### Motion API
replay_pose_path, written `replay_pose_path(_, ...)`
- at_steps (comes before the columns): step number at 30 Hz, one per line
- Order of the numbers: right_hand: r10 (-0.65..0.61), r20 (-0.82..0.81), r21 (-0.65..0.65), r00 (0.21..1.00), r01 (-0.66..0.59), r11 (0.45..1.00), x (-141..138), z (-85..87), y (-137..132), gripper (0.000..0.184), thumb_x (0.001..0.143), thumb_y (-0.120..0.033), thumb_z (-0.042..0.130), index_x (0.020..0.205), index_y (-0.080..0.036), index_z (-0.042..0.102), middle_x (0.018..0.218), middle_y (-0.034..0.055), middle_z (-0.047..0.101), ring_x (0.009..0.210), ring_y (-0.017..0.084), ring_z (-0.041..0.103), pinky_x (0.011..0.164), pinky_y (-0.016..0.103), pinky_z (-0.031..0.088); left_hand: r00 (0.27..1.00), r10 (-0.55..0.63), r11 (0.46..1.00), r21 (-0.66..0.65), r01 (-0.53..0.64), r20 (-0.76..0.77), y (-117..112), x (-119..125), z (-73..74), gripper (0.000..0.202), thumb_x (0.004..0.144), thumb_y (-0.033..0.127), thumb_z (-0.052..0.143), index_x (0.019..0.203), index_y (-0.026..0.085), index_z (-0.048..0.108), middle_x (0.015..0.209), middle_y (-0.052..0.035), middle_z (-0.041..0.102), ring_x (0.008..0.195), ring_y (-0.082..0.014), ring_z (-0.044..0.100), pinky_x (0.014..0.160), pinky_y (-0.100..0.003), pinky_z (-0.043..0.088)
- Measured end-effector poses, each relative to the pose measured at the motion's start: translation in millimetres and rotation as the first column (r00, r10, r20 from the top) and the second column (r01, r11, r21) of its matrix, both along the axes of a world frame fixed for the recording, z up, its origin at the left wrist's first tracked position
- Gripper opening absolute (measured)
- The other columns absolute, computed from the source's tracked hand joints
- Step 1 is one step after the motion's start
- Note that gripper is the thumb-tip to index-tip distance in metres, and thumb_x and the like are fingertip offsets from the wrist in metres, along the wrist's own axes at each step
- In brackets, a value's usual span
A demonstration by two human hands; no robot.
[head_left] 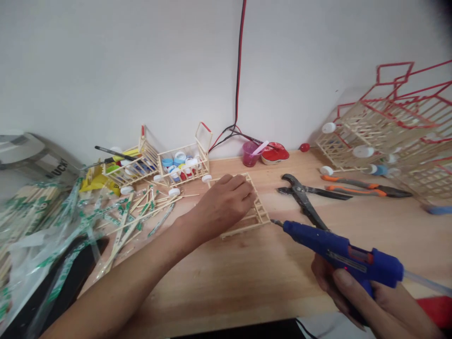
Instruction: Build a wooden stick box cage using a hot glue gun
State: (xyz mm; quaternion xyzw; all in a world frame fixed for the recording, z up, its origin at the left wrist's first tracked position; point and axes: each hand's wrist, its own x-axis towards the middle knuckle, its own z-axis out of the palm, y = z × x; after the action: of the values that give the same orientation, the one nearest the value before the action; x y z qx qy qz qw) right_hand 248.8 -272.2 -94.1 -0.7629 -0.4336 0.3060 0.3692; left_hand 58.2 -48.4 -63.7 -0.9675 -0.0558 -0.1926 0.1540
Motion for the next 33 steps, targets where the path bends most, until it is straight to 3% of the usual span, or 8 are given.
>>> replay_pose_path(3, -0.066, -0.032, -0.025, 0.997, 0.065, 0.998, -5.3, 9.0, 2.0, 0.059, 0.079, -0.077, 0.051, 0.065, -0.020, 0.060, 0.050, -0.0013, 0.047, 0.044, 0.011, 0.037, 0.042, 0.025, 0.032, 1.000, 0.006, 1.000, 0.012, -0.006, -0.004, -0.2, 1.2, -1.4, 0.017, 0.098, 0.013, 0.048, 0.103, 0.012, 0.065, 0.099, -0.0094, 0.066, 0.102, -0.0232, 0.057, 0.082, -0.035, 0.044)
replay_pose_path(13, -0.046, 0.012, -0.014, 0.999, 0.046, 0.999, -11.5, 17.2, 0.6, 0.061, 0.076, -0.080, 0.051, 0.061, -0.022, 0.056, 0.046, -0.0012, 0.044, 0.041, 0.011, 0.036, 0.040, 0.026, 0.033, 1.000, 0.015, 0.999, 0.036, -0.015, -0.003, 0.8, 5.2, -6.4, 0.017, 0.098, 0.012, 0.049, 0.097, 0.011, 0.066, 0.096, -0.0092, 0.065, 0.094, -0.0228, 0.055, 0.077, -0.034, 0.038)
replay_pose_path(15, -0.041, 0.032, -0.032, 0.999, 0.042, 0.999, -10.6, 16.6, 0.2, 0.060, 0.080, -0.078, 0.050, 0.061, -0.021, 0.054, 0.048, -0.0009, 0.047, 0.043, 0.011, 0.039, 0.041, 0.025, 0.034, 1.000, 0.018, 0.999, 0.037, -0.017, -0.015, 1.1, 5.7, -6.9, 0.016, 0.098, 0.013, 0.050, 0.097, 0.012, 0.065, 0.096, -0.0092, 0.065, 0.094, -0.0229, 0.055, 0.077, -0.035, 0.037)
replay_pose_path(19, 0.165, 0.001, -0.057, 0.986, -0.165, 0.985, -0.6, 9.7, -1.6, 0.053, 0.085, -0.070, 0.050, 0.072, -0.020, 0.060, 0.051, 0.0001, 0.053, 0.041, 0.012, 0.044, 0.039, 0.024, 0.037, 1.000, 0.017, 1.000, 0.023, -0.016, -0.025, 1.4, 6.4, -7.2, 0.016, 0.098, 0.013, 0.049, 0.096, 0.012, 0.065, 0.096, -0.0099, 0.065, 0.093, -0.0227, 0.054, 0.077, -0.036, 0.037)
replay_pose_path(33, 0.120, 0.010, -0.067, 0.993, -0.120, 0.991, 2.2, 4.3, -2.4, 0.053, 0.088, -0.068, 0.047, 0.074, -0.018, 0.060, 0.053, 0.0000, 0.052, 0.045, 0.012, 0.046, 0.042, 0.024, 0.036, 0.999, 0.012, 1.000, 0.005, -0.012, -0.033, 0.2, 6.8, -6.2, 0.018, 0.098, 0.013, 0.050, 0.093, 0.012, 0.067, 0.095, -0.0096, 0.065, 0.091, -0.0226, 0.054, 0.075, -0.036, 0.035)
